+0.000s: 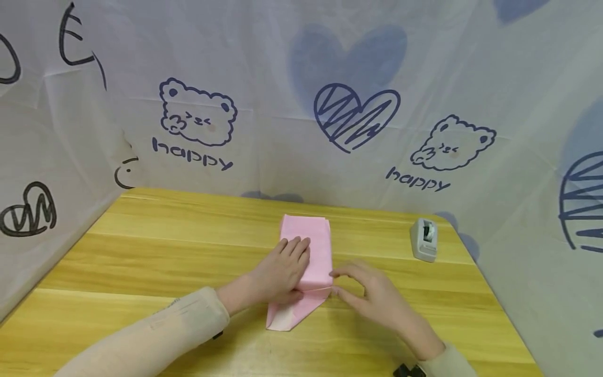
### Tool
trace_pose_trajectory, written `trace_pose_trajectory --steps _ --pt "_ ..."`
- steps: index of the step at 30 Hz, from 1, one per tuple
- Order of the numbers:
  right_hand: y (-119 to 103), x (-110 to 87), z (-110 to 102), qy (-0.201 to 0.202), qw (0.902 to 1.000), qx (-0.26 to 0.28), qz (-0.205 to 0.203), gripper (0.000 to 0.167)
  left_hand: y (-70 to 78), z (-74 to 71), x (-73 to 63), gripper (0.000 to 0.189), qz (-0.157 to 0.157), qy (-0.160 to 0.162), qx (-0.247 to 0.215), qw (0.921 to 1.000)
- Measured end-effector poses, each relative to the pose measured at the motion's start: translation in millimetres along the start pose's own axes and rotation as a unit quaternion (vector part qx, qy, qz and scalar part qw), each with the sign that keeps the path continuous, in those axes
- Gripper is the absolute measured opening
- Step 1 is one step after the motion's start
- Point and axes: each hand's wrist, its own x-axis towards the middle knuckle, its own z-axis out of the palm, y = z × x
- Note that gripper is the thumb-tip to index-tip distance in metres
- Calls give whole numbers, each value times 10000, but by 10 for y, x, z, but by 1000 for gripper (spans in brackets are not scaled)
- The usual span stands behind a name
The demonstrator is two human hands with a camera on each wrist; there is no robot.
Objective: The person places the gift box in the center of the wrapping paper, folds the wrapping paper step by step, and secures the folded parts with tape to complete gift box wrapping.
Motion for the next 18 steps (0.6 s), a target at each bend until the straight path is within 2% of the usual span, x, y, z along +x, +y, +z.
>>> trace_pose_trajectory --steps 1,3,5,7,9,11,18 --pt "3 33 -3 53 9999 -121 105 44 -2 3 0 103 -6 -1 3 10000" --pt "14 103 6 -112 9982 -446 397 70 -6 10 1 103 -9 0 -3 10000" --pt "39 170 44 -544 9940 -697 637 93 -10 14 1 103 -11 -11 -8 10000" --pt "69 231 101 -1015 9876 -903 787 106 -12 17 1 103 -17 -54 4 10000" --pt "108 284 169 -1354 9821 -994 856 112 -13 16 -3 103 -10 -110 20 9999" --pt "143 320 231 -1514 9791 -1019 899 114 -12 10 -6 103 6 -146 32 9999" --pt "237 357 373 -1642 9780 -920 896 116 -4 -6 -17 101 14 -118 -10 9999"
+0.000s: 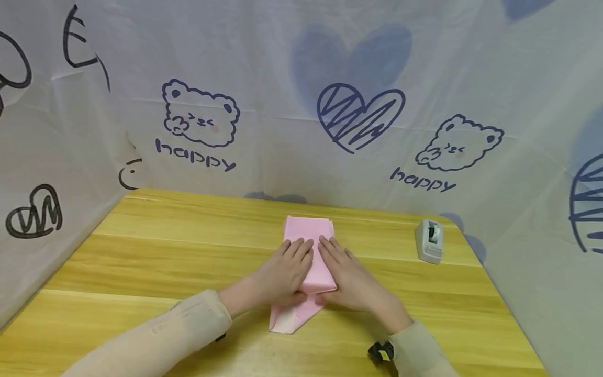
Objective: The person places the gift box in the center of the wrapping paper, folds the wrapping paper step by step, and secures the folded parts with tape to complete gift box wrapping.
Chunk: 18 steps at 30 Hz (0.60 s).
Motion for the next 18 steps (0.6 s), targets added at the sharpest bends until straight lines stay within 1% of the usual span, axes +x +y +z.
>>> trace_pose_trajectory --steps 4,6,8,10,12,14,16,18 --pt "21 9 16 -17 10000 -63 -57 114 1 -8 8 101 -47 -52 -65 10000" --pt "26 11 14 -2 9999 -66 -83 113 -4 -16 11 101 -70 -75 -173 9998" --pt "27 1 24 28 9999 -54 -100 112 -6 -25 9 101 -118 -120 -478 9987" --pt "29 -4 28 40 9999 -33 -120 111 -24 -44 8 100 -175 -214 -964 9950" --pt "29 -6 26 48 9999 -8 -140 111 -64 -68 6 99 -219 -331 -1577 9867" --pt "31 -9 21 44 9999 6 -143 111 -123 -89 -7 96 -231 -383 -2202 9744" --pt "38 -9 17 72 9998 17 -180 110 -188 -125 -50 93 -227 -328 -2710 9617" --pt "46 -9 11 94 9997 45 -217 110 -248 -148 -124 89 -204 -156 -3080 9510"
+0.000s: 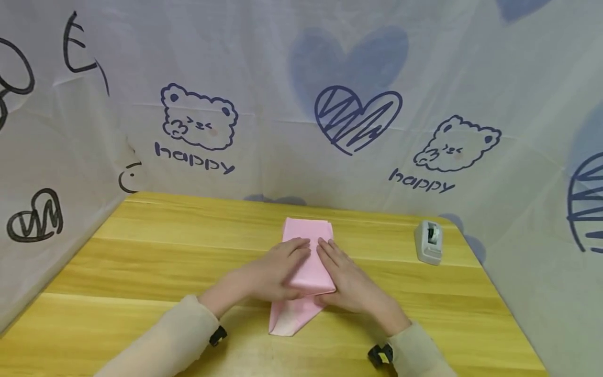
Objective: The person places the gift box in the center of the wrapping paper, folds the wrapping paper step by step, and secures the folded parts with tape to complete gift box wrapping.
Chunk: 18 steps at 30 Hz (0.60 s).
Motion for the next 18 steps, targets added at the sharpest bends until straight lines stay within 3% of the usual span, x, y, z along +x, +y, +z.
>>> trace_pose_trajectory --steps 3,6,11,18 --pt "6 -2 11 20 9999 142 -5 109 -42 -49 -150 77 176 232 -311 9991" --pt "2 0 -8 -35 9995 320 77 109 -80 -63 -297 58 427 455 -301 9976" --pt "3 -9 -14 -89 9989 440 157 109 -122 -19 -502 32 1061 770 147 9913" --pt "3 -6 9 -74 9989 454 102 109 -218 88 -594 28 1604 1009 635 9798"
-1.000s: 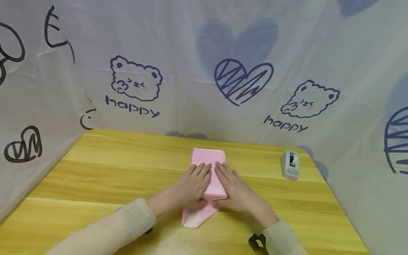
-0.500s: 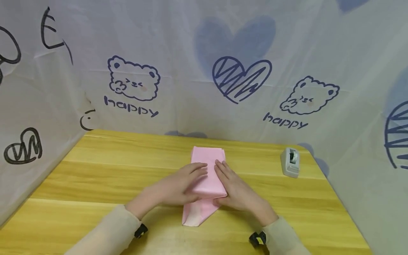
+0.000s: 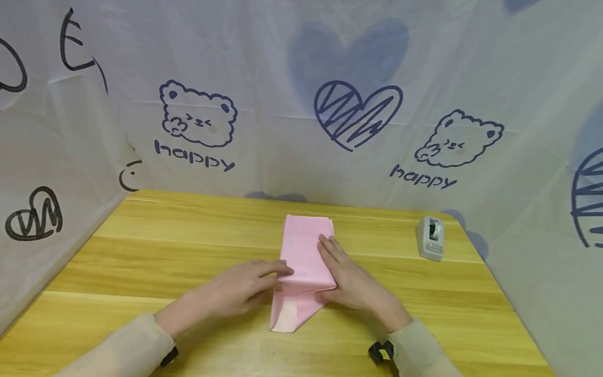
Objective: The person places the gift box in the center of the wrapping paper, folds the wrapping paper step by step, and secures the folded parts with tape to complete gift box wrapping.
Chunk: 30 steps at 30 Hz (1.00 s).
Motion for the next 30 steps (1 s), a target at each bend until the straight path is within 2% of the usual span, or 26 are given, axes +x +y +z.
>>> trace_pose_trajectory --steps 9,16,22,26,30 --pt "-2 17 14 2 10000 6 -20 109 -36 19 114 16 196 138 472 9986" --pt "-7 16 19 77 9999 40 -123 108 -82 68 232 32 204 160 519 9983" --pt "4 15 25 119 9998 56 -139 107 -164 78 316 46 170 -30 672 9976" --pt "6 14 25 144 9998 96 -124 106 -164 50 375 55 20 -230 698 9973" --pt "3 17 23 153 9997 94 -138 106 -141 58 449 54 -137 -376 899 9951"
